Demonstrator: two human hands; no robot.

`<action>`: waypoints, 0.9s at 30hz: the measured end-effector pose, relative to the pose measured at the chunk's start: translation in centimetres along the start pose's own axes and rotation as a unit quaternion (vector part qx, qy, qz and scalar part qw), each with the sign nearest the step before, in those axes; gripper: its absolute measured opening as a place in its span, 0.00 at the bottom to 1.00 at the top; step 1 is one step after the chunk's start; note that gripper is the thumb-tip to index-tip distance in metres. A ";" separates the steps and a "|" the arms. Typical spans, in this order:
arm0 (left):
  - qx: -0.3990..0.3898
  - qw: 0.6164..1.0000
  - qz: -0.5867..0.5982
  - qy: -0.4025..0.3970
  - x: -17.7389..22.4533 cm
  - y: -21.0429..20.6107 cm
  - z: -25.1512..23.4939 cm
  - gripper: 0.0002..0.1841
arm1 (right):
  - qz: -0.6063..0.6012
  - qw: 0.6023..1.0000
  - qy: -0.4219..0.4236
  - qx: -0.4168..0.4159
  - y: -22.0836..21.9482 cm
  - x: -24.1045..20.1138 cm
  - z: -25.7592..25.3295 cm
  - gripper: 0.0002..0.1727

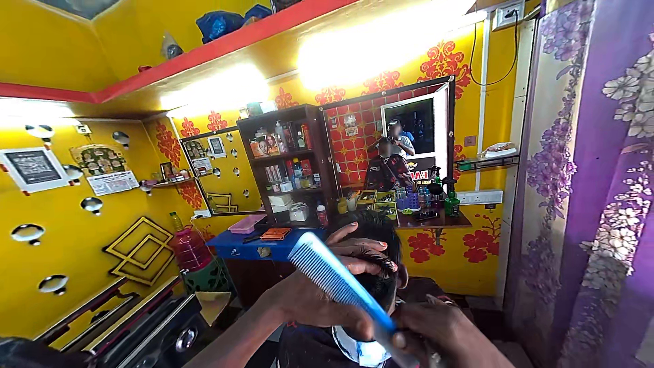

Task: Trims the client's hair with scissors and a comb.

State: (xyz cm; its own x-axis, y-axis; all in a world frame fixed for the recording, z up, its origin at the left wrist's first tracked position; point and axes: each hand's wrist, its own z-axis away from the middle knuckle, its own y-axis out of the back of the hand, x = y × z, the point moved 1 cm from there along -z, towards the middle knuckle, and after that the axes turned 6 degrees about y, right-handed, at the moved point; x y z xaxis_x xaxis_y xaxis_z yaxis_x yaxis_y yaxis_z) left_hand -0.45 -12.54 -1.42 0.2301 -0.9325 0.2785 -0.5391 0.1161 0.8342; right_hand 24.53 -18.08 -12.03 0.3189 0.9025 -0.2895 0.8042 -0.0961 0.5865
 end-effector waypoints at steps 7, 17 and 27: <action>-0.022 0.999 0.022 0.014 0.0 0.4 0.0 0.20 | 0.320 0.904 -0.284 0.009 6.2 2.2 0.5 0.33; -0.010 0.998 0.052 0.031 -0.1 0.8 -0.1 0.20 | -0.305 0.896 -0.230 -0.228 9.9 5.4 0.9 0.27; -0.003 0.998 0.050 0.049 0.0 1.0 -0.2 0.18 | 0.057 0.945 -0.182 -0.264 8.7 1.4 -2.7 0.36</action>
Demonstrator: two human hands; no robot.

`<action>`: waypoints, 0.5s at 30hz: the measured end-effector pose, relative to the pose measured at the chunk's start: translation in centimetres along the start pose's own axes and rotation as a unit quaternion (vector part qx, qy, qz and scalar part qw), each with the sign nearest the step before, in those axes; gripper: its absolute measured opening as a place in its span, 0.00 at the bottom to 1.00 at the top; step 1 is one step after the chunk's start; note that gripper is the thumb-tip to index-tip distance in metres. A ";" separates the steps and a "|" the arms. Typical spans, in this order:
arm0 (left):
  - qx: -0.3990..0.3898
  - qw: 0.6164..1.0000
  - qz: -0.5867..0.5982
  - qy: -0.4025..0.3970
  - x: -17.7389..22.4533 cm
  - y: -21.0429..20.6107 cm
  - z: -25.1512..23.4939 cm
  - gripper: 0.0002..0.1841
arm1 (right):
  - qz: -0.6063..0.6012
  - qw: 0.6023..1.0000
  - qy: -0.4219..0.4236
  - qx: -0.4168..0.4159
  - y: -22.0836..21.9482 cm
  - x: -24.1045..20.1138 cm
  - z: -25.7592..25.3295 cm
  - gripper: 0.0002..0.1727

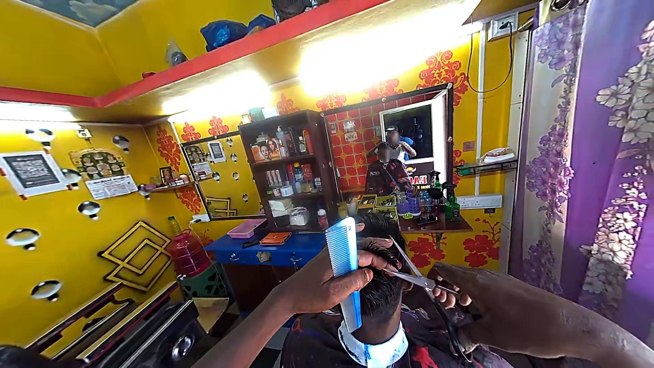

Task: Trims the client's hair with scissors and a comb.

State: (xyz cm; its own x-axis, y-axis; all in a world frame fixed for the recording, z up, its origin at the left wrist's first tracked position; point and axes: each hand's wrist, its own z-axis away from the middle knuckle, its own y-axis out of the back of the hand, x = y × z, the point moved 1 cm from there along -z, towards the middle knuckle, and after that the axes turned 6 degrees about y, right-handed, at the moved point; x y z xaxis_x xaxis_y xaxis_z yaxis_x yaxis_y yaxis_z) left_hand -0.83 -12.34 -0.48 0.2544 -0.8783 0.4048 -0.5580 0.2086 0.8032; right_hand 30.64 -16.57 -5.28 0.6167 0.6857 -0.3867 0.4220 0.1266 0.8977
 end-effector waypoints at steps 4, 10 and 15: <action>-0.003 1.000 0.011 0.007 0.0 -0.1 0.0 0.17 | 0.012 1.000 0.004 -0.013 0.7 -1.3 -1.0 0.32; -0.013 1.000 -0.001 -0.010 0.3 -0.2 -0.1 0.18 | 0.060 0.998 0.021 0.028 1.5 -2.1 -1.0 0.20; -0.021 1.000 -0.014 -0.012 0.5 -0.1 0.0 0.19 | 0.127 0.992 -0.008 0.022 2.5 -2.2 0.2 0.20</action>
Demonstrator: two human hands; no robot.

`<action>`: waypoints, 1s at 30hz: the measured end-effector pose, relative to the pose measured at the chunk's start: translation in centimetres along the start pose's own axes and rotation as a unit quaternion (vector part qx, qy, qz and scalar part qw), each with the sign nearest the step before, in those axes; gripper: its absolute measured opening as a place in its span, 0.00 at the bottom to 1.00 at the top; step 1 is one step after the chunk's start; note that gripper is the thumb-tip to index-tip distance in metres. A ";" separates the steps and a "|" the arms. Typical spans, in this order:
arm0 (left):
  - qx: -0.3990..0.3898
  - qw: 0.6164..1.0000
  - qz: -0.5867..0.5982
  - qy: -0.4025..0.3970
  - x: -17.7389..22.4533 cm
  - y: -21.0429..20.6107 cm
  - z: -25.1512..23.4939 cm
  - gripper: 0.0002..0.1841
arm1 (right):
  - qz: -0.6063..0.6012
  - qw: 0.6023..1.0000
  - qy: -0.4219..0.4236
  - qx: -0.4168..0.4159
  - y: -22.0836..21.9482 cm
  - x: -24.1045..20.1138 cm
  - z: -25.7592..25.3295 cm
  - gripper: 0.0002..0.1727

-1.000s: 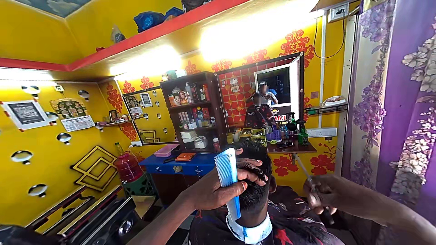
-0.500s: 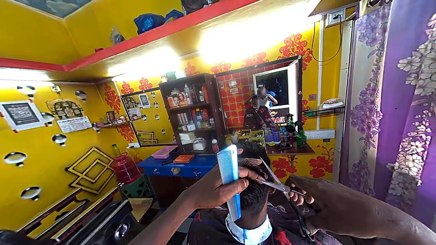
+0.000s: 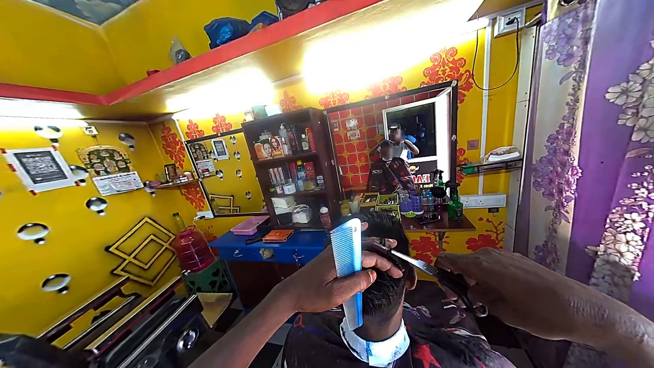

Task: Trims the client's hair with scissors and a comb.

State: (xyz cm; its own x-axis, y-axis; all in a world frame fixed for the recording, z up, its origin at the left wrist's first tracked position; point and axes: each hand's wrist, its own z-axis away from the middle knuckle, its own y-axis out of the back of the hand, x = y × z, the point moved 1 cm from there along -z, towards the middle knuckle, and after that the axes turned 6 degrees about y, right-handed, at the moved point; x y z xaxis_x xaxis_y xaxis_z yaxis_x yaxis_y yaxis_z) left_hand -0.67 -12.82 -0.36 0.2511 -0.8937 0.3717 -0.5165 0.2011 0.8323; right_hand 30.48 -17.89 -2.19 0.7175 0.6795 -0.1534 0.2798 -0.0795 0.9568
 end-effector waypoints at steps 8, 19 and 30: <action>-0.046 0.999 -0.001 -0.020 1.6 0.7 -0.2 0.20 | -0.137 0.988 -0.076 -0.006 1.3 -0.3 -0.8 0.19; 0.252 0.939 0.232 -0.022 9.4 8.2 -2.8 0.40 | -0.560 0.750 0.034 0.350 0.8 -1.3 -2.7 0.21; 0.256 0.961 0.099 0.044 8.2 2.5 -8.1 0.33 | -0.405 0.832 0.228 0.303 -0.4 -4.0 -5.9 0.14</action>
State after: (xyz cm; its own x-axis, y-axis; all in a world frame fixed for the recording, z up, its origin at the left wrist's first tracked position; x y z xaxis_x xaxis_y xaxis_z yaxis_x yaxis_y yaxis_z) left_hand 6.67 -16.40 8.09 0.1624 -0.8166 0.5539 -0.8908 0.1201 0.4383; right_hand 23.72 -16.29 -0.46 -0.1412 0.8837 -0.4462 0.9232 0.2803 0.2629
